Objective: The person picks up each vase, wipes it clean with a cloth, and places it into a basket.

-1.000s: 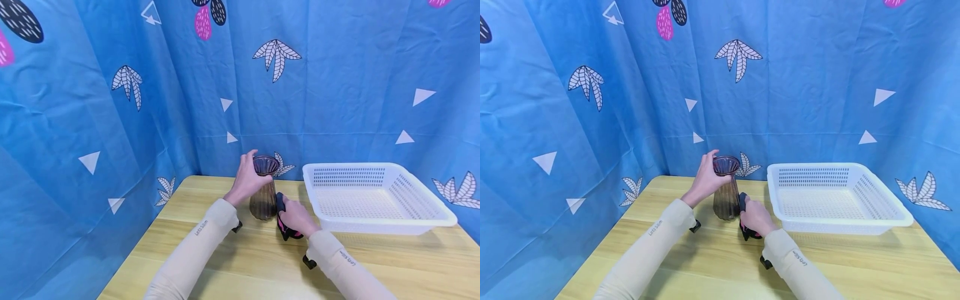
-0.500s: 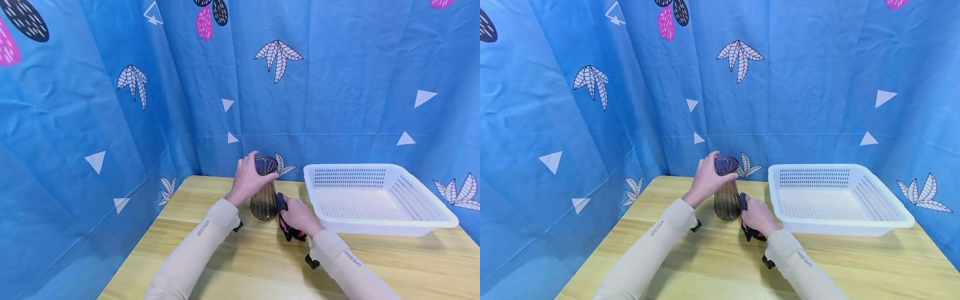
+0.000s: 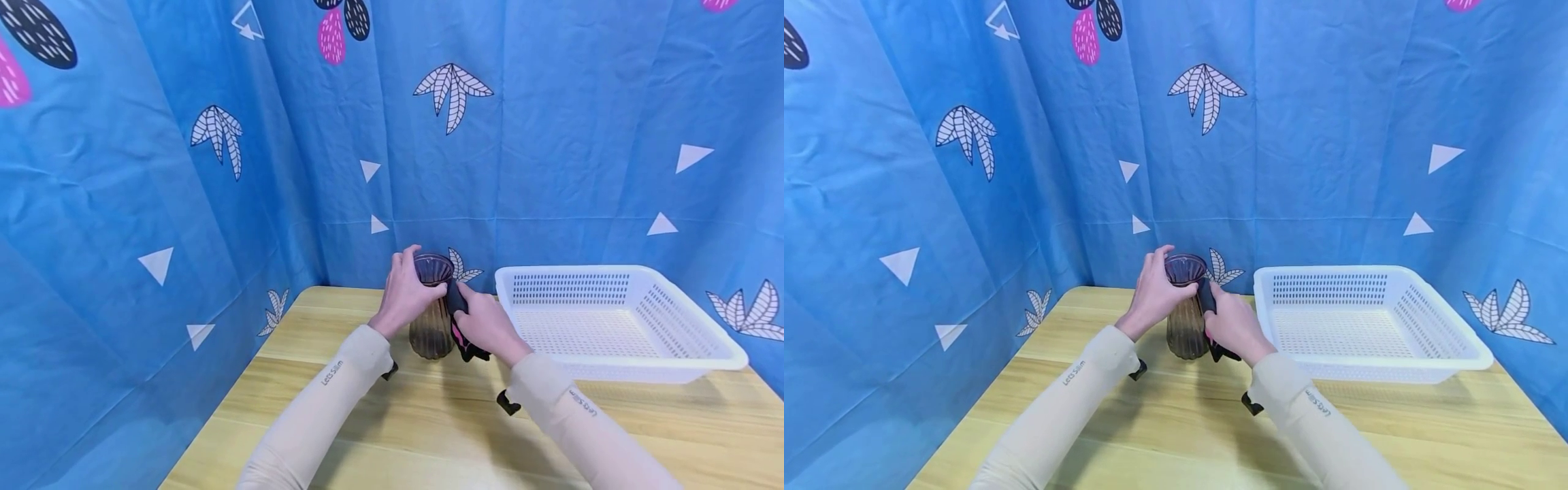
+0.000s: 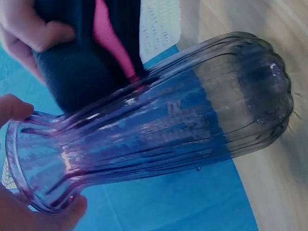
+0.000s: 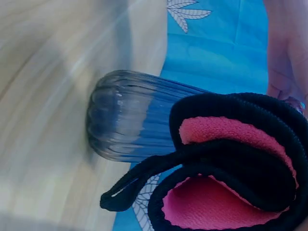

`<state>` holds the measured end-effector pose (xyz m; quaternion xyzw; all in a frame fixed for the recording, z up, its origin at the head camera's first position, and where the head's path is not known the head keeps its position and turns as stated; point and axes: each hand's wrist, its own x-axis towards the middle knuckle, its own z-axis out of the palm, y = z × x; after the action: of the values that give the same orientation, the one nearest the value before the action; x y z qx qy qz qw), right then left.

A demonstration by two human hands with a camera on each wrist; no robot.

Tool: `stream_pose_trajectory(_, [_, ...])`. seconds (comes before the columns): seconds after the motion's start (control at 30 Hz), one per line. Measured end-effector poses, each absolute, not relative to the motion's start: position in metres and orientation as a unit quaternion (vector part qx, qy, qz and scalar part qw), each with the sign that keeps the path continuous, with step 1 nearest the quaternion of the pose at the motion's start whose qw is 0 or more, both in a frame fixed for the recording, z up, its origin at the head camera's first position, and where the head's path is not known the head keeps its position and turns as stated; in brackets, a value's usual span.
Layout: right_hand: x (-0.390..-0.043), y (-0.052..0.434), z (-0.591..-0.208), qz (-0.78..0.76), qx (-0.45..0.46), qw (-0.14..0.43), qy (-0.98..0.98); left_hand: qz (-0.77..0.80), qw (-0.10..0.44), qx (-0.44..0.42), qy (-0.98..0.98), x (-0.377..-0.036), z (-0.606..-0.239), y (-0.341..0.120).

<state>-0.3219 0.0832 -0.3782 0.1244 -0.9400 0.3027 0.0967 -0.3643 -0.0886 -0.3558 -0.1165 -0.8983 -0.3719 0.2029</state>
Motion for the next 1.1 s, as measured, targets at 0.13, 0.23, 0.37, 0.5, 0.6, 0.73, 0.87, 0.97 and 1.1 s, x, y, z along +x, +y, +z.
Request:
stream_pose_trajectory(0.13, [-0.322, 0.083, -0.376, 0.313, 0.120, 0.093, -0.938, -0.345, 0.203, -0.126, -0.908, -0.362, -0.352, -0.087])
stream_pose_trajectory(0.23, [-0.322, 0.083, -0.384, 0.308, 0.115, 0.078, -0.941, -0.336, 0.188, -0.134, -0.913, -0.361, -0.348, -0.086])
stream_pose_trajectory(0.37, [-0.323, 0.083, -0.400, 0.278, 0.113, 0.066, -0.952, -0.341, 0.168, -0.139, -0.914, -0.359, -0.346, -0.086])
stream_pose_trajectory(0.5, [-0.326, 0.082, -0.419, 0.234, 0.112, 0.061, -0.964, -0.341, 0.169, -0.133, -0.915, -0.357, -0.347, -0.085])
stream_pose_trajectory(0.6, [-0.326, 0.082, -0.431, 0.223, 0.111, 0.029, -0.968, -0.326, 0.181, -0.114, -0.921, -0.356, -0.348, -0.083])
stream_pose_trajectory(0.73, [-0.325, 0.082, -0.441, 0.239, 0.104, -0.006, -0.965, -0.320, 0.195, -0.101, -0.922, -0.357, -0.347, -0.082])
stream_pose_trajectory(0.87, [-0.325, 0.085, -0.444, 0.255, 0.095, 0.004, -0.962, -0.329, 0.190, -0.113, -0.918, -0.358, -0.344, -0.083])
stream_pose_trajectory(0.97, [-0.324, 0.087, -0.444, 0.275, 0.091, 0.006, -0.957, -0.327, 0.174, -0.121, -0.921, -0.358, -0.343, -0.085])
stream_pose_trajectory(1.1, [-0.323, 0.088, -0.440, 0.295, 0.090, 0.019, -0.951, -0.320, 0.158, -0.133, -0.925, -0.358, -0.340, -0.087])
